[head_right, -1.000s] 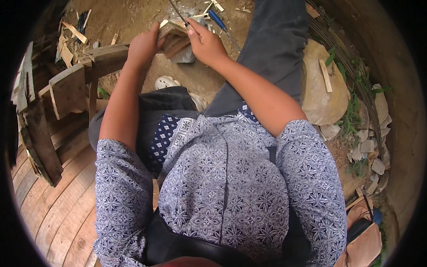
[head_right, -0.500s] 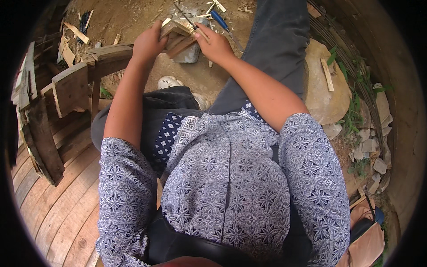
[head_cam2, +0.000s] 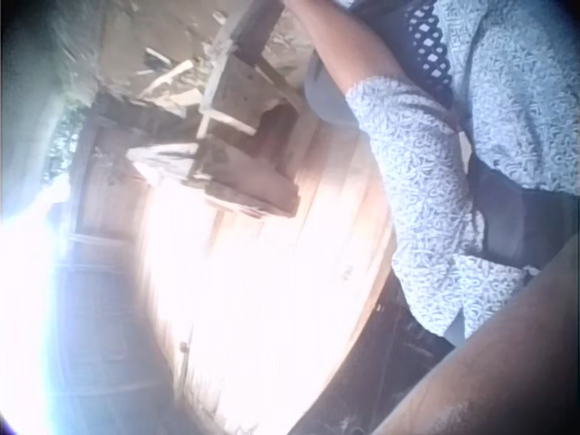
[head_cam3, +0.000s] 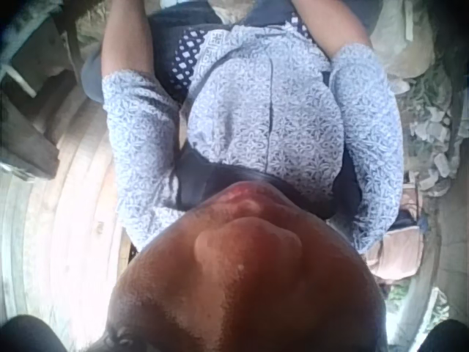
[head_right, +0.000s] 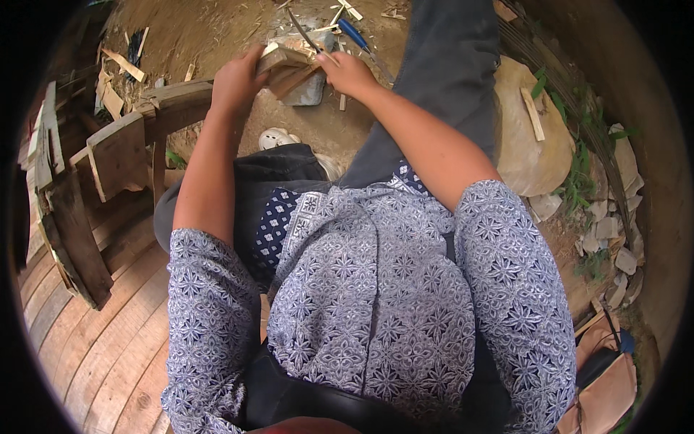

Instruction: The person sits on the ground and uses a knife to carve and shape a small wooden block. They repeatedly shave thin layers from the block, rotate it to work on different sides, and occasionally inspect the carved surface.

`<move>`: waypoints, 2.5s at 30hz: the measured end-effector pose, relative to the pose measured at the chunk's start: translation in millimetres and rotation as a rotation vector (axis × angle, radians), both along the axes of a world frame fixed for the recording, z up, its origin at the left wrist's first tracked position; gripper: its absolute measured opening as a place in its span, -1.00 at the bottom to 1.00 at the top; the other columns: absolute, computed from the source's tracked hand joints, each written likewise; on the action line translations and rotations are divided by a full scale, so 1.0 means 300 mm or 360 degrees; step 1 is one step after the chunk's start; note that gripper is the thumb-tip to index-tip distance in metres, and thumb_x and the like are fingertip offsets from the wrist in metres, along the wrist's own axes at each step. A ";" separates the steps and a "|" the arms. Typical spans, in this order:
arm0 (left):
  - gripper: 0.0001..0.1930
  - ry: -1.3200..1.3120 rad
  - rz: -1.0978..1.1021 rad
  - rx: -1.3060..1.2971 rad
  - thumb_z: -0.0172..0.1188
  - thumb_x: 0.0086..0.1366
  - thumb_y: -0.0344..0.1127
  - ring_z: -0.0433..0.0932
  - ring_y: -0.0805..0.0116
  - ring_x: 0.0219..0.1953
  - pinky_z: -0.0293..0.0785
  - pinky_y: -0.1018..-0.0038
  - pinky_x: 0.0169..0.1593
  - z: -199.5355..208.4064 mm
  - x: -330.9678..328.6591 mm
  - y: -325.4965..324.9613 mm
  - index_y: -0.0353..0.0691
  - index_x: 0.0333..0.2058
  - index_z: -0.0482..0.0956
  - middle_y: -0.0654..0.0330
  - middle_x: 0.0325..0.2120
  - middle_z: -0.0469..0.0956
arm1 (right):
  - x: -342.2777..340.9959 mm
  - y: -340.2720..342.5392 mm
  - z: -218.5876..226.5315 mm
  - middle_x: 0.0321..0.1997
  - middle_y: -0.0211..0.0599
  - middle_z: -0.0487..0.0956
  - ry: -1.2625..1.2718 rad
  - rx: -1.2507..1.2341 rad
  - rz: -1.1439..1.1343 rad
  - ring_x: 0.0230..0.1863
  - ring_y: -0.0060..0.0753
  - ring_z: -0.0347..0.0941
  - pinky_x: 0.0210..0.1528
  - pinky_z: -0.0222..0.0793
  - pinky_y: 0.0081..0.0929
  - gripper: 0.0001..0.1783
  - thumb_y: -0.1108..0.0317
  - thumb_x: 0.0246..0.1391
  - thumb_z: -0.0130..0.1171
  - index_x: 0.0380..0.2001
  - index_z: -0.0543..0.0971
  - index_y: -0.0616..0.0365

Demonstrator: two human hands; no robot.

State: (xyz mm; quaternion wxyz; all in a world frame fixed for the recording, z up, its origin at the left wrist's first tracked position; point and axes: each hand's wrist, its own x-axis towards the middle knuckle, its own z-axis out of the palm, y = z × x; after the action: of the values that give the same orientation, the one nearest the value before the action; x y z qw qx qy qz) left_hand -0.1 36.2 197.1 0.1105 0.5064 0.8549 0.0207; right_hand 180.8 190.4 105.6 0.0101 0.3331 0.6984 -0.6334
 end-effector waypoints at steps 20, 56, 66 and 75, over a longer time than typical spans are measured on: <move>-0.58 0.0066 -0.0357 0.0185 0.29 0.07 -0.32 0.59 0.04 -0.16 0.45 0.16 -0.11 -0.015 0.019 0.025 -0.04 -0.04 0.50 0.15 -0.26 0.62 | -0.160 0.015 -0.059 -0.52 -0.36 0.65 0.0426 -0.0192 -0.0213 -0.49 -0.51 0.62 -0.33 0.51 -0.47 -0.78 0.29 -0.08 0.30 -0.40 0.56 0.17; -0.60 0.0093 -0.0395 0.0228 0.29 0.07 -0.31 0.60 0.05 -0.15 0.46 0.17 -0.09 -0.027 0.023 0.049 -0.02 -0.06 0.51 0.16 -0.26 0.64 | -0.165 0.036 -0.144 -0.41 -0.22 0.66 0.0264 0.0061 -0.0282 -0.44 -0.33 0.64 -0.29 0.54 -0.36 -0.56 0.12 -0.19 0.44 -0.29 0.57 0.17; -0.59 0.0118 -0.0333 0.0166 0.28 0.07 -0.32 0.60 0.02 -0.17 0.48 0.15 -0.11 -0.017 0.020 0.034 -0.01 -0.05 0.51 0.15 -0.26 0.64 | -0.117 0.052 -0.153 -0.49 -0.37 0.61 0.0232 0.0442 -0.0289 -0.44 -0.49 0.56 -0.30 0.48 -0.44 -0.63 0.14 -0.10 0.43 -0.33 0.58 0.16; -0.58 0.0113 -0.0392 0.0237 0.31 0.06 -0.31 0.60 0.03 -0.18 0.48 0.16 -0.13 -0.037 0.009 0.031 -0.03 -0.06 0.50 0.14 -0.29 0.63 | -0.146 0.018 -0.070 -0.50 -0.41 0.58 0.0441 0.0156 -0.0292 -0.45 -0.58 0.52 -0.36 0.44 -0.49 -0.72 0.21 -0.02 0.40 -0.40 0.57 0.18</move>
State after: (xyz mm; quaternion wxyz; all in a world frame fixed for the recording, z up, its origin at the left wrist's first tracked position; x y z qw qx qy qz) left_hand 2.6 45.6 186.0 0.0441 0.6147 0.7858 0.0524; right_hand 137.0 195.8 84.6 -0.1603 0.3052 0.6897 -0.6367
